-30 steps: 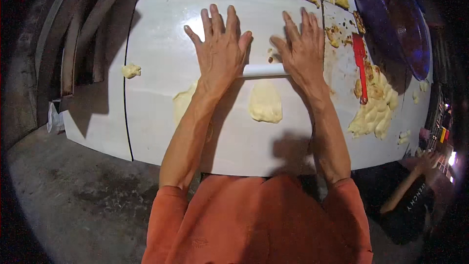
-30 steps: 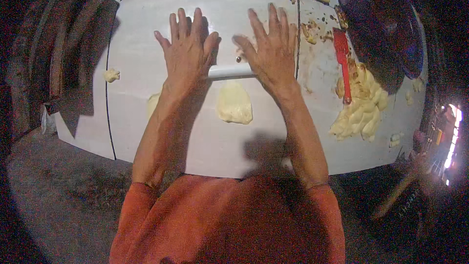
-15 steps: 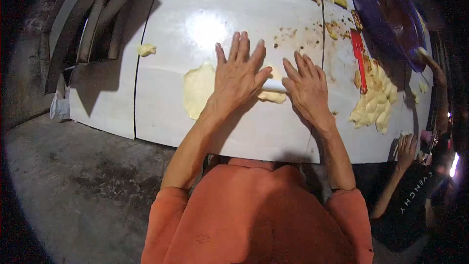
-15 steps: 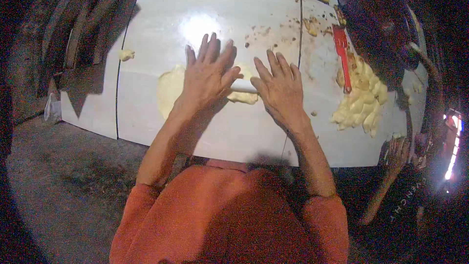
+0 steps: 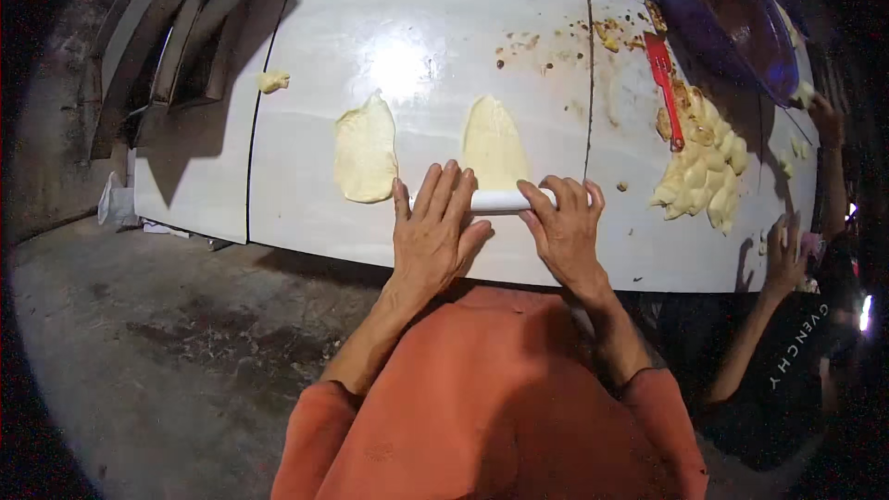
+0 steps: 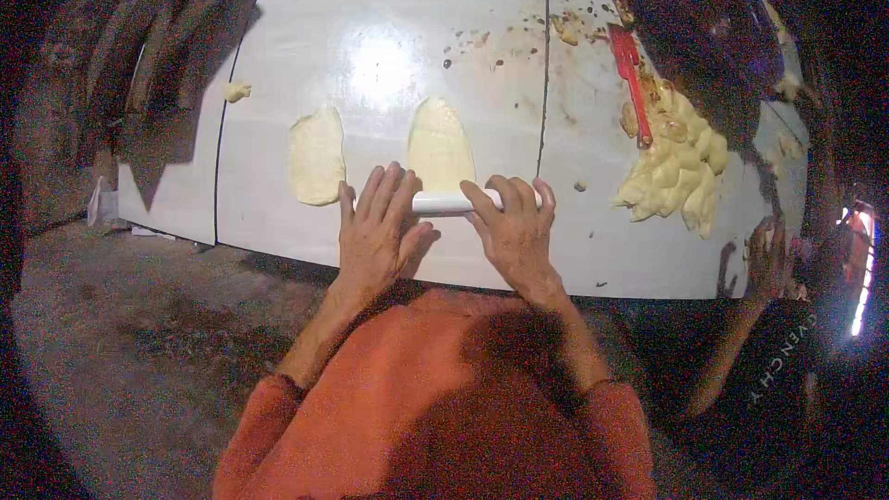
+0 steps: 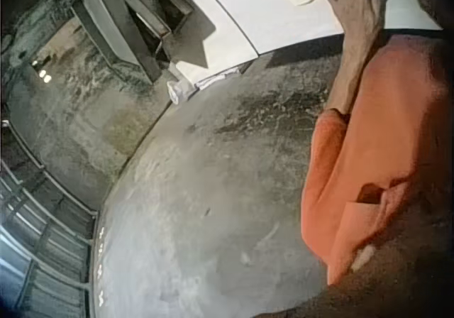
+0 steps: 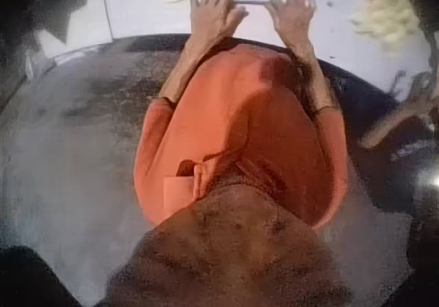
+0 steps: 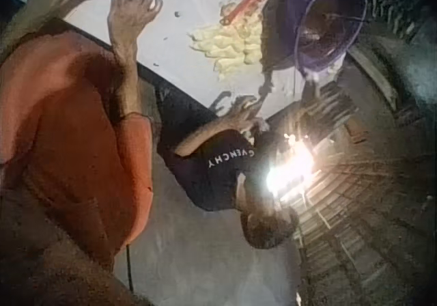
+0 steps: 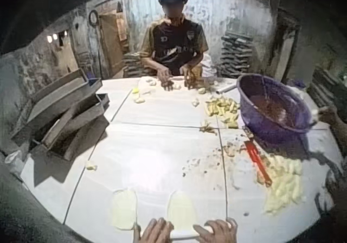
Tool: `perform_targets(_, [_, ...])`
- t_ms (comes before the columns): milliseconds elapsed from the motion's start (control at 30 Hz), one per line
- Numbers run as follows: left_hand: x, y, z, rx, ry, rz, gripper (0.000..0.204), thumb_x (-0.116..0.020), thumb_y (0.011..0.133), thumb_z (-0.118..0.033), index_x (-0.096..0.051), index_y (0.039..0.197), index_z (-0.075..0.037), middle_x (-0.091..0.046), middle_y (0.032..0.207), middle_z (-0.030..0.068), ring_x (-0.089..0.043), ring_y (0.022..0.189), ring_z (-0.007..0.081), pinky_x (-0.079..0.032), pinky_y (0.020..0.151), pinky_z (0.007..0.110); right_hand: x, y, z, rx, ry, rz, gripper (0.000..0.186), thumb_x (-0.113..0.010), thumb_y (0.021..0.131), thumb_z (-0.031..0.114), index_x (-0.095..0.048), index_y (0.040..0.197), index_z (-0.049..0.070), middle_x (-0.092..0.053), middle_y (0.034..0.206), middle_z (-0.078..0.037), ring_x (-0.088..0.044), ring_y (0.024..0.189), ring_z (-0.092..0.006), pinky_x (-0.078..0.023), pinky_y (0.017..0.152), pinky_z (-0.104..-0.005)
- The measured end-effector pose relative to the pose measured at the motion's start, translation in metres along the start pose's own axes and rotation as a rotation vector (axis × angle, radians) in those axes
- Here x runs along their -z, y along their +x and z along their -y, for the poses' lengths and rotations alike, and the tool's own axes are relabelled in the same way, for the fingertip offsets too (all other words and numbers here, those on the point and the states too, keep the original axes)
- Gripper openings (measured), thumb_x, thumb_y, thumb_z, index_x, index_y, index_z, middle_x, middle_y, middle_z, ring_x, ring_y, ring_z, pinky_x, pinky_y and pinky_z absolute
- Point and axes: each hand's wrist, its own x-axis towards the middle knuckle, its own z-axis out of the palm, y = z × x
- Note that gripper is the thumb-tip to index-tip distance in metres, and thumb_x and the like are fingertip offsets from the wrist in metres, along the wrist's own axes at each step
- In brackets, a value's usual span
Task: The person flattens pieces of dough using their hands and a roller, spreads chocolate filling over them with a spatula, and adds banana slices. They then roll the filled dough into shape and arrange the rolls onto a metal tray.
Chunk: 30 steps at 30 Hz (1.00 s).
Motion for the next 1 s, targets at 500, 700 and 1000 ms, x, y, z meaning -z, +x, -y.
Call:
perform_targets(500, [-0.004, 0.093, 0.02, 0.096, 0.127, -0.144, 0.062, -0.053, 0.103, -0.045, -0.05, 0.15, -0.005, -0.048, 0.154, 0.0229, -0.038, 0.148, 0.0394, -0.009, 0.115, 0.076, -0.019, 0.087, -0.014, -0.235, -0.036, 0.065, 0.056, -0.05, 0.104, 0.041, -0.047, 0.154, 0.015, -0.029, 0.167, -0.014, -0.018, 0.156, -0.0361, -0.008, 0.117, -0.0731])
perform_targets(700, [0.004, 0.161, 0.034, 0.194, 0.178, -0.181, 0.058, -0.047, 0.103, -0.035, -0.043, 0.155, -0.01, -0.037, 0.16, 0.027, -0.03, 0.15, 0.0472, -0.012, 0.112, 0.08, -0.031, 0.148, -0.032, -0.332, -0.259, -0.005, 0.062, -0.055, 0.098, 0.035, -0.042, 0.158, 0.025, -0.034, 0.164, -0.015, -0.023, 0.154, -0.0401, -0.015, 0.115, -0.0758])
perform_targets(1000, [-0.003, 0.247, 0.062, 0.087, 0.219, -0.437, 0.058, -0.052, 0.102, -0.037, -0.046, 0.152, -0.01, -0.047, 0.152, 0.0223, -0.032, 0.148, 0.0463, -0.014, 0.108, 0.084, -0.043, 0.215, -0.068, -0.402, -0.269, -0.162, 0.055, -0.051, 0.102, 0.042, -0.048, 0.153, 0.021, -0.039, 0.158, -0.022, -0.029, 0.15, -0.0434, -0.023, 0.111, -0.0778])
